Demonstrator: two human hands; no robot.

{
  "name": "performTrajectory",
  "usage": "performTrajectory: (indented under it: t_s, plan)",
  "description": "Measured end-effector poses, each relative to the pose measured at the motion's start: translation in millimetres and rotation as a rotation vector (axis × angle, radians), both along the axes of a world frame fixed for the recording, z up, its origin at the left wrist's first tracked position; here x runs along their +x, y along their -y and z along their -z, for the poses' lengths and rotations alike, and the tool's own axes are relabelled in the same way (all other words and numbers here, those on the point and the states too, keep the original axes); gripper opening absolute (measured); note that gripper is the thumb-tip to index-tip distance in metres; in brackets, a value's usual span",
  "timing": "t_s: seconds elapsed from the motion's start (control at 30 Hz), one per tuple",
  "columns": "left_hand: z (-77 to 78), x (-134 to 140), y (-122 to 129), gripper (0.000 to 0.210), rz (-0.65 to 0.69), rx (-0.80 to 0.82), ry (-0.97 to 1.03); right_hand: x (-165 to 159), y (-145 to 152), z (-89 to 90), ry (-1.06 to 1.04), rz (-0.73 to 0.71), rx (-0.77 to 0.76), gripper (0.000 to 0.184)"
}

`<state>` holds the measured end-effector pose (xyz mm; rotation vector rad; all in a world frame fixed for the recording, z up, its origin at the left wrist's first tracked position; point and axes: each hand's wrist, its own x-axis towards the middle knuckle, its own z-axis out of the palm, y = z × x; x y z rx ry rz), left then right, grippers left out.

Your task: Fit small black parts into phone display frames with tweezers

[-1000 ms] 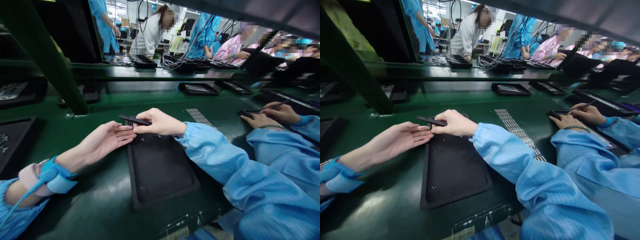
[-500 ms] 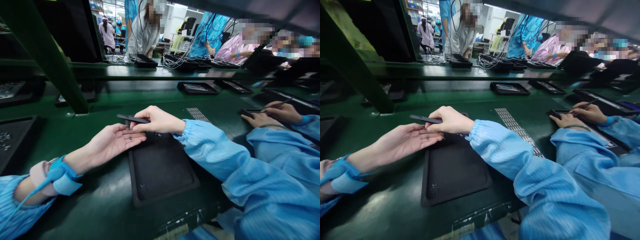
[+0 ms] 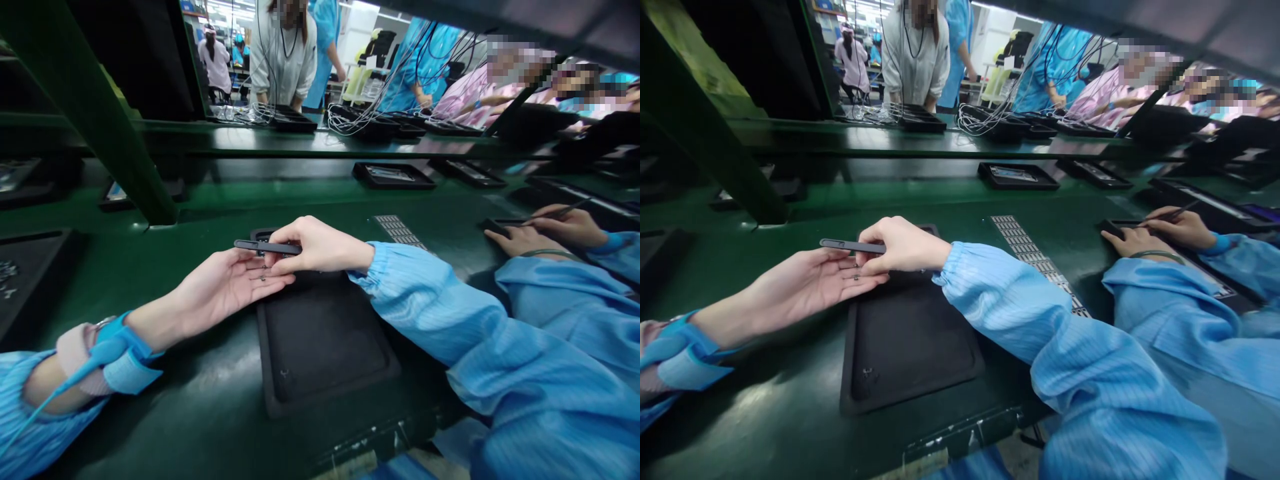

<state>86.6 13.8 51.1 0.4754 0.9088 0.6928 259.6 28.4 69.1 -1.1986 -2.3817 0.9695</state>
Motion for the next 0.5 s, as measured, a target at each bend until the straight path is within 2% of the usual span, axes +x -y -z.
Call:
performTrajectory:
  t_s: [0.17,0.27,0.4,0.5]
  plan:
    - [-3.1,0.2,1.7,0.032,0.027,0.003,-0.01,-0.3,0.7,4.0,0.035,0.025,0.112,0.011]
    - [-2.8,3.1,2.7,0.029,0.059,0.003,-0.056,-3.2,2.3,2.9,0.06,0.076,0.106,0.01]
    - [10.6,0.1,-3.3,0.022,0.103,0.067,-0.108,-0.5,5.0,-4.8,-0.024,0.108,0.007,0.015]
    - [22.8,-27.8,-17.2,0.022,0.061,0.064,-0.048,9.6,4.9,-3.1,-0.047,0.131,0.023,0.014]
